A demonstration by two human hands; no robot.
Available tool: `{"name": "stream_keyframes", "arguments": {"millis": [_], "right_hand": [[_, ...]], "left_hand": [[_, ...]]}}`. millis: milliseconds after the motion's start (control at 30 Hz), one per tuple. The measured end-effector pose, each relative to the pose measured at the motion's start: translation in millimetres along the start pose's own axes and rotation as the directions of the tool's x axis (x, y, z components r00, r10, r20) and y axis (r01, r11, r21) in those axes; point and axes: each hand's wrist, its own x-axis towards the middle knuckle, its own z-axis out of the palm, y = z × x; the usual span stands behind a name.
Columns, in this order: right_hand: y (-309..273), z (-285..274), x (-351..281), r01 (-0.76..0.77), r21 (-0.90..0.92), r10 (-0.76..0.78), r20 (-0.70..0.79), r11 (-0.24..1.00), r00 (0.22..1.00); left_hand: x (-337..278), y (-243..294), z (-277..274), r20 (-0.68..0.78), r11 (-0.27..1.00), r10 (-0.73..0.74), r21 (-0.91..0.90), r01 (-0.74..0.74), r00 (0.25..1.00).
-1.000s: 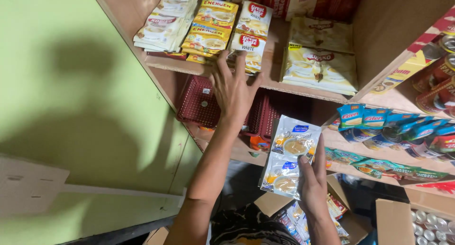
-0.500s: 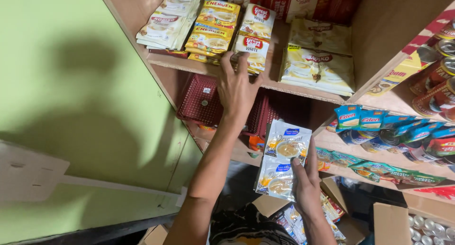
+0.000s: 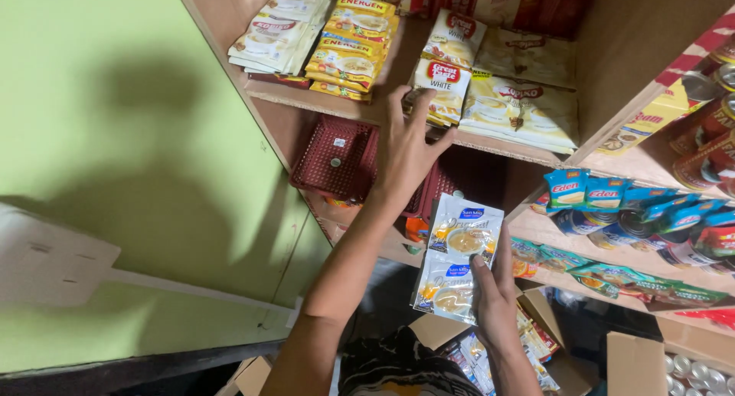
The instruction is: Stocking various grocery items from a box onto a shelf.
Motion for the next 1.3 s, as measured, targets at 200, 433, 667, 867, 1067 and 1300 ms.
{"name": "stream_keyframes", "arguments": {"millis": [200, 433, 667, 867, 1067, 1300], "right_hand": [[-8, 2, -3, 0.0, 0.006, 0.0, 0.01, 1.0, 1.0], [-12, 3, -7, 0.004, 0.021, -0.004, 0.021, 1.0, 1.0], [-12, 9, -8, -0.028, 0.028, 0.028, 0.029, 0.999, 0.999], [-12, 16, -10, -0.035, 0.018, 0.035, 0.044, 0.999, 0.998], [-15, 18, -14, -0.076, -0.049, 0.077, 0.014, 0.996, 0.997], [-5, 16, -14, -0.032, -0.036, 0.033, 0.05, 0.999, 0.998]], "left_hand": [[15, -24, -53, -0.128, 0.994, 0.106, 0.031, -0.103, 0.986], [74, -117, -115, -0.316, 0.906, 0.089, 0.419, 0.055, 0.945], [74, -155, -116, -0.231, 0.889, -0.054, 0.432, 0.152, 0.971], [68, -150, -111, -0.286, 0.824, 0.006, 0.544, 0.157, 0.958], [70, -143, -115, -0.29, 0.799, -0.136, 0.534, 0.278, 0.947], [67, -159, -115, -0.225, 0.795, -0.209, 0.528, 0.3, 0.952]]}}
